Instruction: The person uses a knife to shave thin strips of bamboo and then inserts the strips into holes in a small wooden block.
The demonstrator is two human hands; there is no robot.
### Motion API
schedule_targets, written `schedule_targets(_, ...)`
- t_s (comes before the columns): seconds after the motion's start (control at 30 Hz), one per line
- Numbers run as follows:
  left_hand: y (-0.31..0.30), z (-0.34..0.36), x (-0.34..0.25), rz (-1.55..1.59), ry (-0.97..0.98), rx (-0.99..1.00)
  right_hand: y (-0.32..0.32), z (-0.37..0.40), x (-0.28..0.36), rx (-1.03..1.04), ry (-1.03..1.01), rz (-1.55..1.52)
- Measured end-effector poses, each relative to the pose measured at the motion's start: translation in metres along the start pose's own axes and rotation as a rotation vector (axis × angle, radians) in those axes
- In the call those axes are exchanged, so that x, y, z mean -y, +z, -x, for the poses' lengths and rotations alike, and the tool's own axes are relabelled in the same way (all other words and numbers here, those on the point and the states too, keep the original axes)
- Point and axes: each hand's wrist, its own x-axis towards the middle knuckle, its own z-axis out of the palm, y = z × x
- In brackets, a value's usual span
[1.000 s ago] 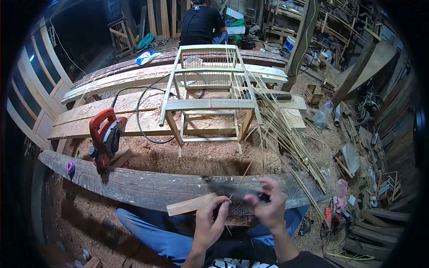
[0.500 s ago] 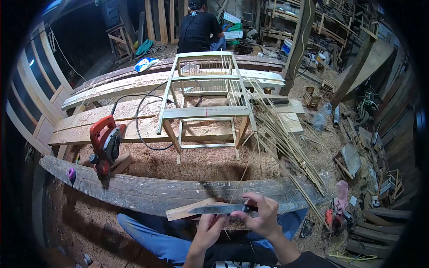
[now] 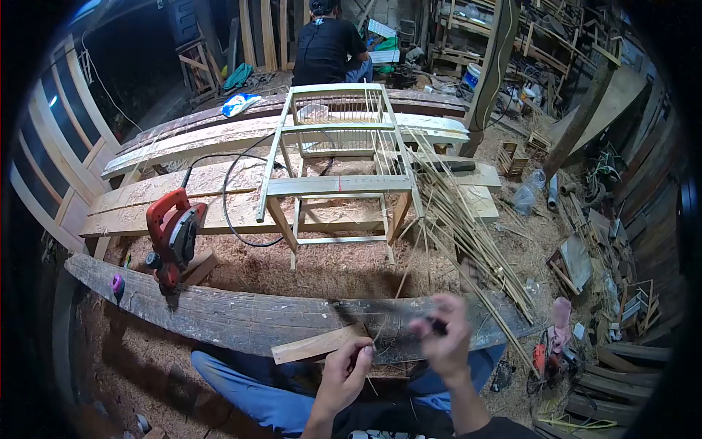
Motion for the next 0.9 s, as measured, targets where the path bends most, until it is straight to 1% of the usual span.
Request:
schedule_targets(0.03,0.001,0.001,0.000,0.000,-0.002,-0.003,0.001,0.006,0.003,-0.004,0.002,0.000)
schedule_targets(0.1,0.000,0.001,0.002,-0.019,-0.013,0.004,0.000,0.018,0.005,0.280,-0.179,0.117)
schedule_targets(0.13,0.001,0.001,0.004,-0.032,-0.026,-0.002,0.002,0.016,-0.001,0.215,-0.068,0.098)
schedule_targets(0.17,0.000,0.002,0.006,-0.025,-0.028,0.000,0.000,0.011,-0.008,0.218,-0.068,0.105)
schedule_targets(0.23,-0.005,0.004,0.007,0.046,-0.011,0.001,-0.004,-0.001,-0.020,-0.064,0.356,0.019)
schedule_targets(0.27,-0.005,0.004,0.010,0.052,-0.009,-0.008,0.000,0.005,-0.022,-0.067,0.224,0.026)
schedule_targets(0.3,-0.005,0.004,0.013,0.049,-0.008,-0.007,0.004,0.011,-0.015,-0.070,0.225,0.023)
schedule_targets(0.37,-0.005,0.003,0.019,0.015,-0.027,-0.005,0.008,0.022,0.004,0.220,-0.069,0.105)
schedule_targets(0.4,-0.005,0.001,0.018,0.016,-0.026,0.004,0.006,0.020,0.005,0.229,-0.057,0.151)
schedule_targets(0.43,-0.006,0.001,0.016,0.023,-0.030,-0.007,0.004,0.018,-0.007,0.227,-0.057,0.157)
schedule_targets(0.47,-0.006,0.002,0.015,0.033,-0.034,-0.022,0.002,0.014,-0.029,0.080,0.051,0.135)
schedule_targets(0.5,-0.007,0.003,0.014,0.038,-0.034,-0.024,0.002,0.005,-0.032,-0.066,0.157,0.110)
schedule_targets(0.53,-0.010,0.005,0.014,0.057,-0.035,-0.020,-0.002,0.001,-0.020,-0.127,0.383,0.012)
schedule_targets(0.57,-0.012,0.007,0.014,0.072,-0.036,-0.013,-0.005,0.002,-0.018,-0.127,0.384,0.010)
schedule_targets(0.63,-0.014,0.007,0.017,0.046,-0.046,0.004,-0.012,0.008,-0.018,0.051,0.386,0.157)
schedule_targets(0.67,-0.012,0.006,0.019,0.028,-0.056,0.018,-0.014,0.010,-0.020,0.115,0.313,0.281)
schedule_targets(0.7,-0.011,0.004,0.016,0.033,-0.057,0.022,-0.016,0.011,-0.024,0.113,0.313,0.287)
schedule_targets(0.77,-0.008,0.002,0.007,0.005,-0.124,0.074,-0.021,0.014,-0.030,0.119,0.225,0.284)
schedule_targets(0.8,-0.007,0.001,0.006,0.007,-0.127,0.075,-0.024,0.013,-0.032,0.120,0.243,0.342)
schedule_targets(0.83,-0.006,-0.001,0.005,-0.032,-0.146,0.118,-0.026,0.014,-0.033,0.120,0.245,0.343)
schedule_targets(0.87,-0.005,-0.001,0.005,-0.074,-0.166,0.160,-0.027,0.015,-0.034,0.102,0.217,0.395)
schedule_targets(0.9,-0.004,-0.001,0.005,-0.077,-0.167,0.160,-0.029,0.016,-0.035,0.083,0.190,0.447)
